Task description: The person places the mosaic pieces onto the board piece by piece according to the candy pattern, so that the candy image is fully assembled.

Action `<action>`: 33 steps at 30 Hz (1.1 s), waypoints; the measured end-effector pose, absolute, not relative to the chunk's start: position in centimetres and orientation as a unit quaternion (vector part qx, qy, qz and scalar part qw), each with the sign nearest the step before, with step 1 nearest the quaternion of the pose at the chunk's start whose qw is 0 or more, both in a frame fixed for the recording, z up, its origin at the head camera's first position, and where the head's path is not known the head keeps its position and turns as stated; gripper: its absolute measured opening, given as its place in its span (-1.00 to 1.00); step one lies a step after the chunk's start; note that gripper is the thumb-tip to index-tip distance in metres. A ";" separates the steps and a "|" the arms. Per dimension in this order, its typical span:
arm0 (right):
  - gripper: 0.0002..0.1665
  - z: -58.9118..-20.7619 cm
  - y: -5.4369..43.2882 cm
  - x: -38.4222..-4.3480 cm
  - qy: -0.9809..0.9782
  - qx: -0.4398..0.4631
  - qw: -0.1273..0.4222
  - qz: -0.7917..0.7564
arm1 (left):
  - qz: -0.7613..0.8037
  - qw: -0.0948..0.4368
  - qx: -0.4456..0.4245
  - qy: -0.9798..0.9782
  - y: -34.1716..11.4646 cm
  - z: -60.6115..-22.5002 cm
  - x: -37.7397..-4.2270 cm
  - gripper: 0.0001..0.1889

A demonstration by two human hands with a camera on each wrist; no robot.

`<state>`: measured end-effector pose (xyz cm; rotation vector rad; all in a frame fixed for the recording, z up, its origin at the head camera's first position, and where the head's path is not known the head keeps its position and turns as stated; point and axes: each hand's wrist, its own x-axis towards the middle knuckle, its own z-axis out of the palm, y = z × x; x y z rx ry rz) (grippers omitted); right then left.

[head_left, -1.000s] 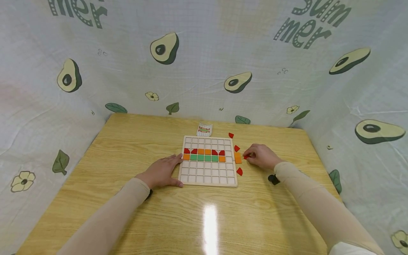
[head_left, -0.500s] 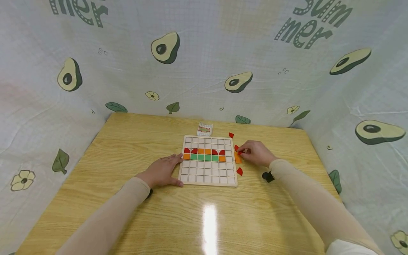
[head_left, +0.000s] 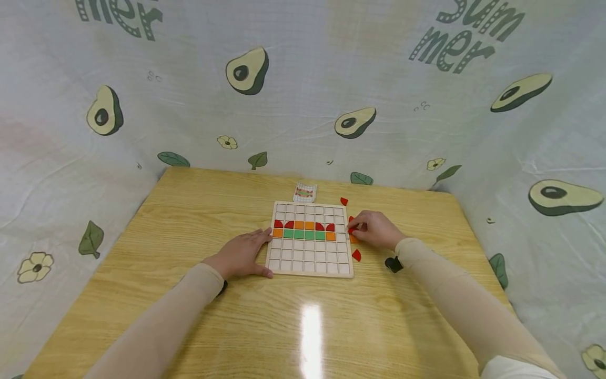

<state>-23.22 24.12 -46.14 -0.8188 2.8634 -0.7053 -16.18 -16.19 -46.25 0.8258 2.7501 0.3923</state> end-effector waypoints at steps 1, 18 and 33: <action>-0.81 -46.1 24.1 -23.2 0.934 -0.266 0.041 -0.233 | 0.135 0.122 0.281 0.942 -16.2 -46.2 -16.2 0.12; -0.79 -44.9 16.3 -24.1 0.906 -0.318 0.097 -0.262 | 0.133 0.122 0.282 0.942 -16.4 -46.5 -16.2 0.11; -0.76 -45.6 5.6 -23.4 0.870 -0.454 0.092 -0.172 | 0.145 0.124 0.276 0.942 -16.5 -46.0 -16.1 0.19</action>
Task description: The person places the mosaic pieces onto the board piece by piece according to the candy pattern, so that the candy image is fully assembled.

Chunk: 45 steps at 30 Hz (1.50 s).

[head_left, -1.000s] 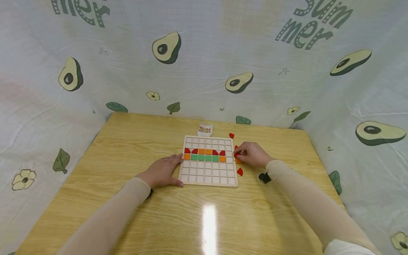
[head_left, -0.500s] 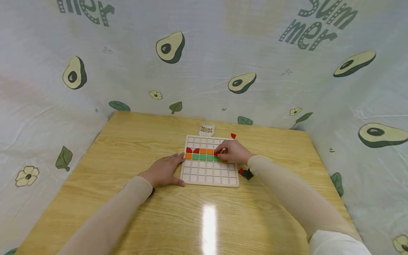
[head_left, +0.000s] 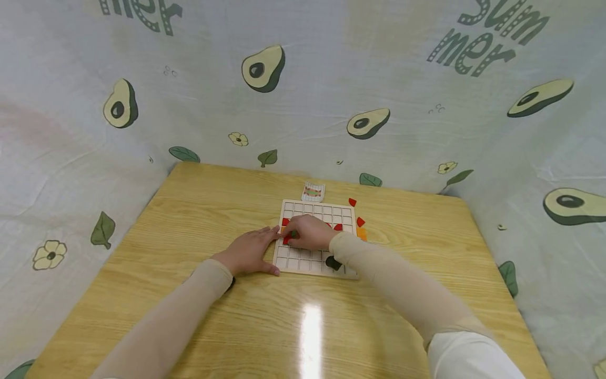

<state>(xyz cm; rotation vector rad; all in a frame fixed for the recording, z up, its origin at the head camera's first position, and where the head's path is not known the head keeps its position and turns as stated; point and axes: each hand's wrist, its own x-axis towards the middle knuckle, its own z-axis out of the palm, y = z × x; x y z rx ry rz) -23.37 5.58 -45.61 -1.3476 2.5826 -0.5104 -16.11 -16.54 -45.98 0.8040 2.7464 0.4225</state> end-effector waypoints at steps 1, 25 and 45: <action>-0.76 -45.6 5.4 -23.3 0.870 -0.455 0.092 -0.166 | 0.144 0.123 0.277 0.942 -16.5 -45.9 -16.1 0.20; -0.79 -45.4 5.8 -23.0 0.883 -0.430 0.077 -0.171 | 0.143 0.124 0.286 0.939 -16.2 -46.6 -16.9 0.24; -0.77 -44.4 22.8 -21.6 0.940 -0.285 0.064 -0.174 | 0.130 0.127 0.274 0.944 -16.2 -46.5 -16.4 0.18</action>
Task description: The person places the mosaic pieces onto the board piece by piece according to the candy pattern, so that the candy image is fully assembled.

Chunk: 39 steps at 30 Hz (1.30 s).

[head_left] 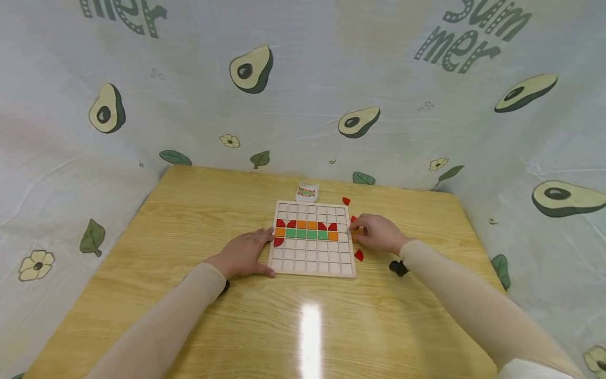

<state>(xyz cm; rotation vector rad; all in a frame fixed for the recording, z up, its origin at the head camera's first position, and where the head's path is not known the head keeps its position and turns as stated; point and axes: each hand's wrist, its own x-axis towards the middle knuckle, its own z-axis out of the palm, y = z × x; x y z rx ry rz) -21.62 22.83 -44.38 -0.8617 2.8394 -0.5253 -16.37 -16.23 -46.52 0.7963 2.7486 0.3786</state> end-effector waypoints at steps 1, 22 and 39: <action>-0.77 -44.6 23.4 -21.5 0.941 -0.283 0.061 -0.174 | 0.129 0.126 0.274 0.945 -16.3 -46.5 -16.3 0.18; -0.75 -45.2 24.9 -19.5 0.935 -0.294 0.075 -0.185 | 0.138 0.122 0.275 0.944 -16.3 -46.7 -16.1 0.17; -0.71 -45.6 25.9 -18.6 0.942 -0.305 0.052 -0.129 | 0.135 0.123 0.274 0.944 -16.2 -46.5 -16.2 0.17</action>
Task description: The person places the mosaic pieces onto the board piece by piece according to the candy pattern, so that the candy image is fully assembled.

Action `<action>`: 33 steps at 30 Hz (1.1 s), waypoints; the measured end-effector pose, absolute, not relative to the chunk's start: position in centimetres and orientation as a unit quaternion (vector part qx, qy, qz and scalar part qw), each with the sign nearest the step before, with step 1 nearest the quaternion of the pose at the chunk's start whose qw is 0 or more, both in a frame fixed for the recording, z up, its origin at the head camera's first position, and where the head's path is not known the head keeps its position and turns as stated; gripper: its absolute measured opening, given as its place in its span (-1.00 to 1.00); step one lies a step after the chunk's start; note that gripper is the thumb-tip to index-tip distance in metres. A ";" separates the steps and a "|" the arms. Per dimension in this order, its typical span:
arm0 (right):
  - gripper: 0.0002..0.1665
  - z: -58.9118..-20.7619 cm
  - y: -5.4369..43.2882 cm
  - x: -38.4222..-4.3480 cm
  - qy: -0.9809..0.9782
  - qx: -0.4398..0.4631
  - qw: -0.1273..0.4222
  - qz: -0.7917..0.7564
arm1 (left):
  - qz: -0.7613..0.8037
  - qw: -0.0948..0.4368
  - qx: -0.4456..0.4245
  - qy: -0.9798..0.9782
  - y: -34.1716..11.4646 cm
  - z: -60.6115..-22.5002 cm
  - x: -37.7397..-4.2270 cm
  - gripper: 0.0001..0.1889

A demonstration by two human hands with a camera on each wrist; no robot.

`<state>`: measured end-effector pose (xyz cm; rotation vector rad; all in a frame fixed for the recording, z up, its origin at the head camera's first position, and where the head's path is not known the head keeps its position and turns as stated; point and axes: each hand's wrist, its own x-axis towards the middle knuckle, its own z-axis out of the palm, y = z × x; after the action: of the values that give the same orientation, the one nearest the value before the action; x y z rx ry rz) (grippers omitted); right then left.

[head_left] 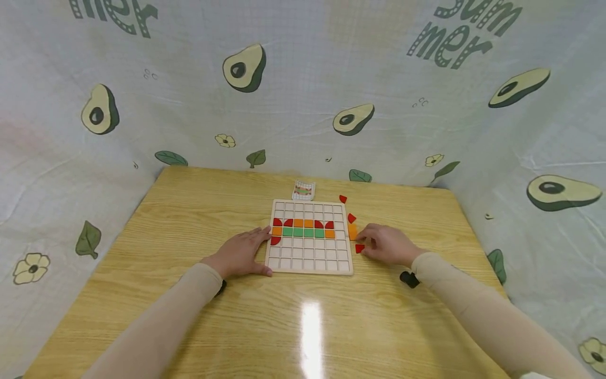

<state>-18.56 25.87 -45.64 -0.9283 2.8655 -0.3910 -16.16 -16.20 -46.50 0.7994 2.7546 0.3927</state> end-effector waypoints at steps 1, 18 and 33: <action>-0.69 -45.6 25.9 -18.6 0.940 -0.311 0.058 -0.131 | 0.135 0.123 0.274 0.944 -16.2 -46.5 -16.2 0.17; -0.71 -45.7 26.1 -18.5 0.944 -0.308 0.056 -0.107 | 0.137 0.125 0.272 0.944 -16.1 -46.7 -16.3 0.16; -0.67 -45.7 26.2 -18.2 0.944 -0.299 0.066 -0.120 | 0.135 0.126 0.272 0.945 -16.1 -46.4 -16.1 0.15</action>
<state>-18.21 26.25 -45.72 -0.9028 2.8487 -0.3634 -16.12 -16.11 -46.37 0.7916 2.7509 0.3930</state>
